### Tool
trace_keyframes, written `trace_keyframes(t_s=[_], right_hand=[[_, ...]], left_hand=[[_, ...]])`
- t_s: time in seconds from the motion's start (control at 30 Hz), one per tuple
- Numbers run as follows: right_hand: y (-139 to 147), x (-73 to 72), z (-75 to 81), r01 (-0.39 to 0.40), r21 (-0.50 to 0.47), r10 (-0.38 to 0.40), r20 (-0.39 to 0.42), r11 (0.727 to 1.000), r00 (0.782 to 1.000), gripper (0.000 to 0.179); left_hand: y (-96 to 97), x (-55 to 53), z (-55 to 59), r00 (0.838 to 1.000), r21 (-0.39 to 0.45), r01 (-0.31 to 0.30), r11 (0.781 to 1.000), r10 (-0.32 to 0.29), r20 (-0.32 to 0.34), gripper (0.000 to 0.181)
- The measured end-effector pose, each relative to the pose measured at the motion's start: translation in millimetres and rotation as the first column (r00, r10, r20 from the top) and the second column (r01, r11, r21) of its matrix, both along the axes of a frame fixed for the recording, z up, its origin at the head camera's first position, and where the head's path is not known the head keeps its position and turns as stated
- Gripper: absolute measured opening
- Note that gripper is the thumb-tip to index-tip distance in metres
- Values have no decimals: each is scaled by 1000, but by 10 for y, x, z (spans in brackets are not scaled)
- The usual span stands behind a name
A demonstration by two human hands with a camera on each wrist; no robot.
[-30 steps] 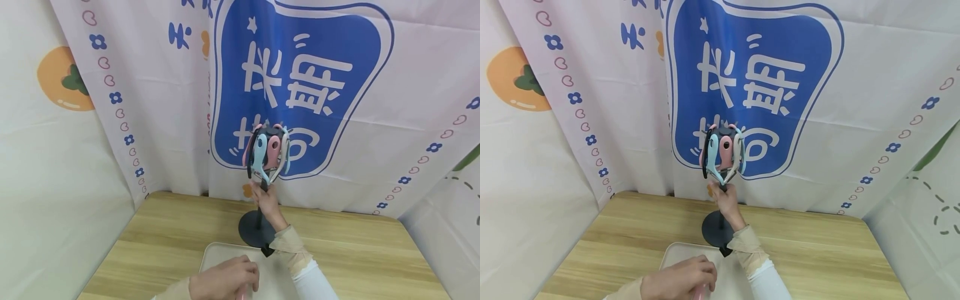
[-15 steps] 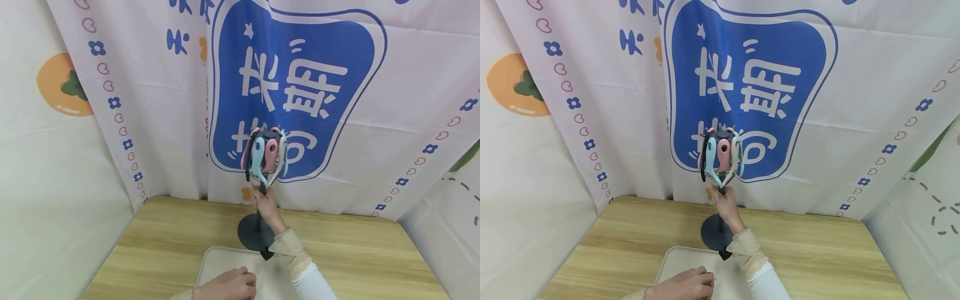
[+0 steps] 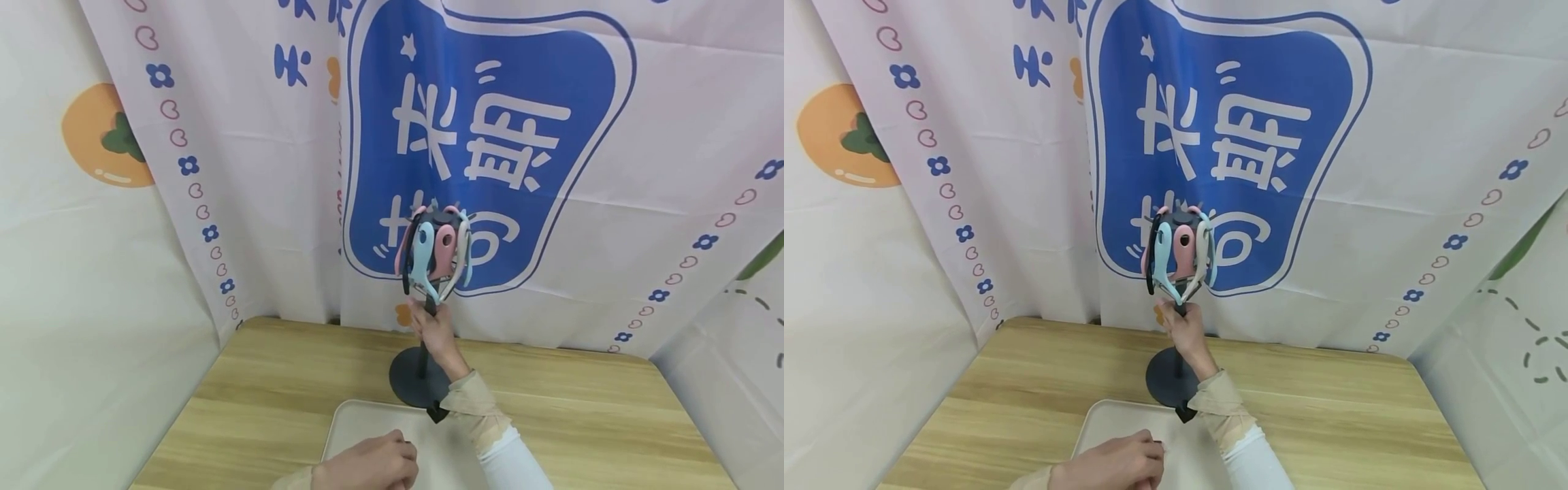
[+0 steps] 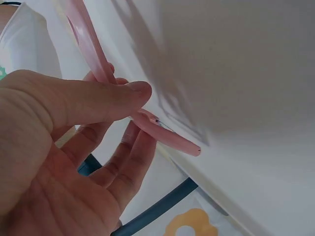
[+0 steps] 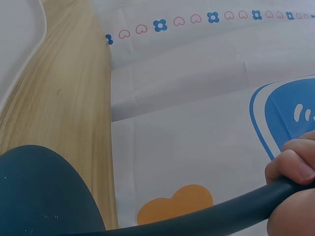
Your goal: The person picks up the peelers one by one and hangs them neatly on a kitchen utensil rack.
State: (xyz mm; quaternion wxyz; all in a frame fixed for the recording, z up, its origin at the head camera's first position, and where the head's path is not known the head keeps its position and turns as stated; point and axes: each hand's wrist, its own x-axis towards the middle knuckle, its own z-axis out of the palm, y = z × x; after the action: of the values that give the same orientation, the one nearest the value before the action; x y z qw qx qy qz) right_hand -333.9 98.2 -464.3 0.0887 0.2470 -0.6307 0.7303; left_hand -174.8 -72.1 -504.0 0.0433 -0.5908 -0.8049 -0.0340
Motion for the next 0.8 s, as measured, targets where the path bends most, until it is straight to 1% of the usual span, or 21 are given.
trace_keyframes(t_s=[0.07,0.13,0.17,0.27,0.37,0.5,0.6,0.67,0.8], right_hand=[[-1,3,5,0,3,0,4,1000,1000,54],[-2,8,10,0,6,0,5,1000,1000,53],[-2,10,12,0,8,0,4,1000,1000,53],[-1,12,17,-3,7,3,2,1000,1000,53],[2,14,21,-2,6,2,5,1000,1000,53],[5,20,28,6,5,-6,16,1000,1000,53],[3,23,30,6,6,-6,19,1000,1000,54],[1,24,29,2,8,-2,16,1000,1000,54],[0,22,24,-9,6,9,11,1000,1000,53]], left_hand=[[-12,4,27,999,16,-24,1000,23,49,14],[-24,7,59,993,28,-49,998,45,109,14],[-31,6,77,988,32,-60,998,55,143,13],[-52,-4,151,973,47,-88,995,76,217,10],[-79,-20,226,960,61,-110,992,90,263,17],[-122,-30,303,960,99,-123,988,93,263,36],[-151,-23,332,970,146,-118,982,82,227,43],[-167,-18,347,972,179,-119,977,77,222,42],[-198,-12,378,973,254,-136,958,81,215,27]])
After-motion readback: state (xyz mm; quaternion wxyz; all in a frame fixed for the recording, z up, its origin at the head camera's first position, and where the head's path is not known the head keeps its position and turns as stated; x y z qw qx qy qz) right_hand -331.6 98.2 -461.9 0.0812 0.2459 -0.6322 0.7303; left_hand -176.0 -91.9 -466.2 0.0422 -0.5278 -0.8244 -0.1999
